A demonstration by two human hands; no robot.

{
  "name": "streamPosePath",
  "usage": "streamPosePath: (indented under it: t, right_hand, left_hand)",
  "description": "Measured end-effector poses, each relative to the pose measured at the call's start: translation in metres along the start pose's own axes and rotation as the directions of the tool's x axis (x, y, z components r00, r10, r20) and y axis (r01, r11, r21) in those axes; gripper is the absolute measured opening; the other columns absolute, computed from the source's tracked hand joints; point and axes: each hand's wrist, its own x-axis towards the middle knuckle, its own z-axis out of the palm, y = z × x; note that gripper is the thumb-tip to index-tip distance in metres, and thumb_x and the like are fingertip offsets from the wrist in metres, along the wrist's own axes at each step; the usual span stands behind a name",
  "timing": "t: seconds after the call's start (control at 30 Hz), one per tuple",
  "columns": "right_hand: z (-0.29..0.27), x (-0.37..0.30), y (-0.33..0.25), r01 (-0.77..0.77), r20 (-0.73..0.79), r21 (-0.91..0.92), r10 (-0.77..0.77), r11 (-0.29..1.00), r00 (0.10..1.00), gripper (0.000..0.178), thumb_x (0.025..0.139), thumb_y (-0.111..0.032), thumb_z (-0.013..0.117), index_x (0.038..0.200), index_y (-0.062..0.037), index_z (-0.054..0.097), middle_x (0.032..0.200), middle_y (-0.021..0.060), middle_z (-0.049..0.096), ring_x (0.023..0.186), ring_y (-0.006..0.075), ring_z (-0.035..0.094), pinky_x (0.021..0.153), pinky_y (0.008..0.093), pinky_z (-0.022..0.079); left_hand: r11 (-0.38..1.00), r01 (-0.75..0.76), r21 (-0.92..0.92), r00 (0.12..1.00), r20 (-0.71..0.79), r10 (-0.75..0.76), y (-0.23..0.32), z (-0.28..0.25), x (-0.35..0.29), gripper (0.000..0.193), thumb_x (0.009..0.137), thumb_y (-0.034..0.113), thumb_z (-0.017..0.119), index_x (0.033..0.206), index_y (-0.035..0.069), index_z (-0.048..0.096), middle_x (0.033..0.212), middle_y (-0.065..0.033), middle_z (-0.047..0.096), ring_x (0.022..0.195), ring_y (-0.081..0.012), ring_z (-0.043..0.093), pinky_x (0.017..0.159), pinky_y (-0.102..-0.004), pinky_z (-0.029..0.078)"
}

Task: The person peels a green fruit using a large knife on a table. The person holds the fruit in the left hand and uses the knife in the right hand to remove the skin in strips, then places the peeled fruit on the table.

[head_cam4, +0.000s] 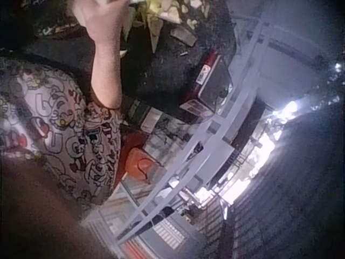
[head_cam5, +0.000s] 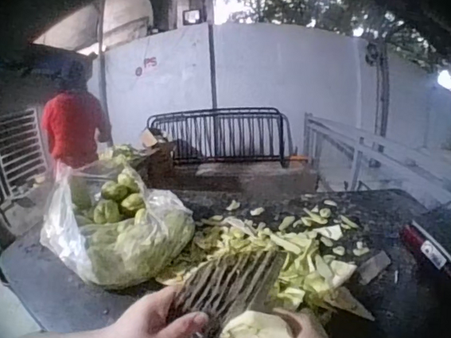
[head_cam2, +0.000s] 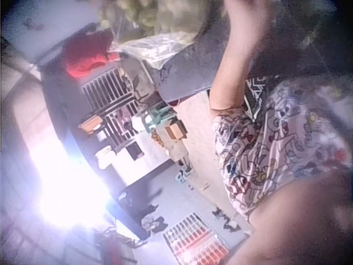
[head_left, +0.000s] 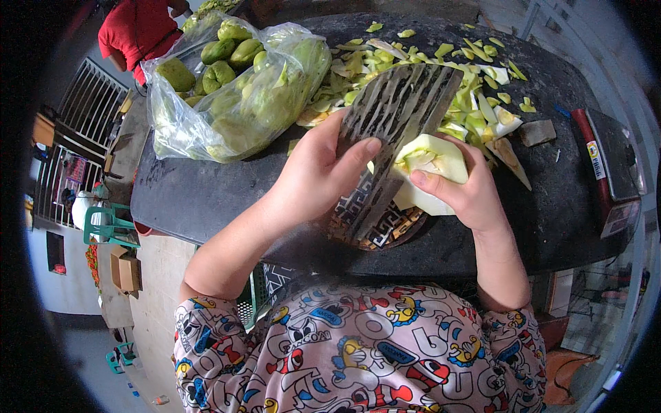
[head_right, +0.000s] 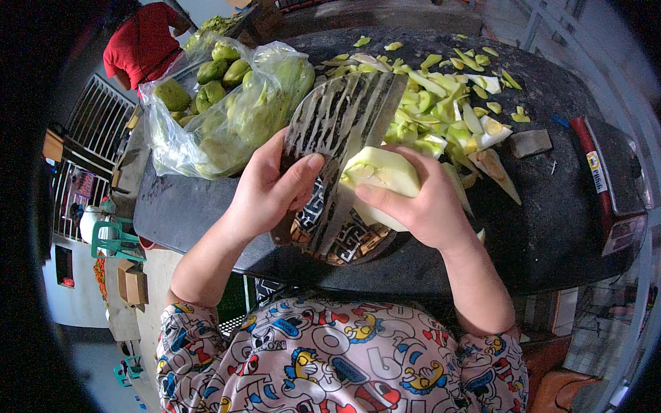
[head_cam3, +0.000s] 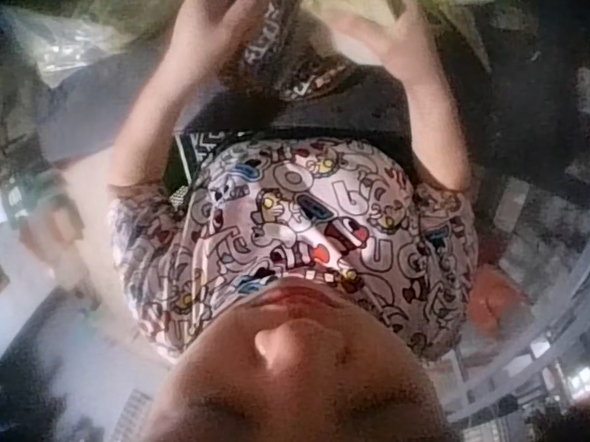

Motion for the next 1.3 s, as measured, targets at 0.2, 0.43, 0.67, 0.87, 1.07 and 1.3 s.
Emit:
streamPosePath:
  t: [0.2,0.43,0.67,0.87,1.07,1.3]
  right_hand:
    - [0.012,0.000,0.009,0.037,-0.085,0.122,-0.027,0.992,0.996,0.028,0.079,-0.014,0.071,0.102,0.0000,0.062,0.093,0.0061,0.067,0.083,0.0119,0.062,0.075,0.0262,0.048]
    - [0.000,0.003,0.003,-0.064,0.022,0.106,0.062,0.992,0.998,0.027,0.079,-0.013,0.070,0.101,0.0004,0.063,0.091,0.0064,0.067,0.081,0.0122,0.062,0.072,0.0264,0.048]
    - [0.009,0.001,0.010,-0.033,-0.109,0.157,0.050,0.987,0.993,0.025,0.080,-0.013,0.068,0.100,0.0007,0.062,0.092,0.0065,0.067,0.084,0.0119,0.062,0.074,0.0261,0.048]
    - [0.011,0.001,0.012,-0.035,-0.126,0.179,0.058,0.983,0.990,0.025,0.082,-0.014,0.067,0.102,0.0009,0.063,0.094,0.0066,0.067,0.084,0.0118,0.062,0.074,0.0261,0.048]
    - [0.000,0.002,0.001,-0.084,-0.015,0.110,0.086,0.990,0.996,0.027,0.080,-0.012,0.069,0.103,0.0016,0.062,0.094,0.0067,0.067,0.085,0.0115,0.062,0.075,0.0255,0.048]
    - [0.010,0.000,0.009,-0.054,-0.134,0.241,0.088,0.969,0.987,0.026,0.082,-0.011,0.067,0.105,0.0011,0.061,0.095,0.0058,0.066,0.083,0.0105,0.061,0.074,0.0245,0.047]
  left_hand:
    - [0.995,-0.068,-0.079,0.994,-0.092,0.061,-0.004,0.014,0.005,0.020,0.096,0.017,0.053,0.108,0.003,0.045,0.062,0.0044,0.043,0.048,-0.0034,0.038,0.042,-0.0198,0.032]
    - [0.953,0.132,-0.273,0.991,0.039,-0.126,-0.009,0.009,0.010,0.022,0.097,0.018,0.049,0.112,0.005,0.041,0.057,0.0037,0.041,0.044,-0.0056,0.037,0.041,-0.0206,0.032]
    - [0.950,0.123,-0.288,0.985,-0.082,-0.152,-0.010,0.021,0.011,0.035,0.097,0.015,0.048,0.127,0.006,0.033,0.057,0.0035,0.040,0.043,-0.0052,0.036,0.040,-0.0208,0.034]
    - [0.959,0.130,-0.250,0.984,-0.087,-0.157,-0.013,0.023,0.013,0.032,0.097,0.014,0.048,0.124,0.007,0.034,0.059,0.0041,0.039,0.045,-0.0041,0.036,0.040,-0.0200,0.033]
    - [0.972,0.168,-0.166,0.986,0.011,-0.169,-0.013,0.018,0.017,0.035,0.096,0.013,0.050,0.125,0.006,0.031,0.059,0.0043,0.039,0.045,-0.0046,0.036,0.041,-0.0206,0.033]
    - [0.972,0.146,-0.184,0.983,-0.081,-0.163,-0.016,0.028,0.016,0.043,0.097,0.013,0.049,0.133,0.006,0.027,0.059,0.0037,0.039,0.043,-0.0048,0.036,0.041,-0.0207,0.034]
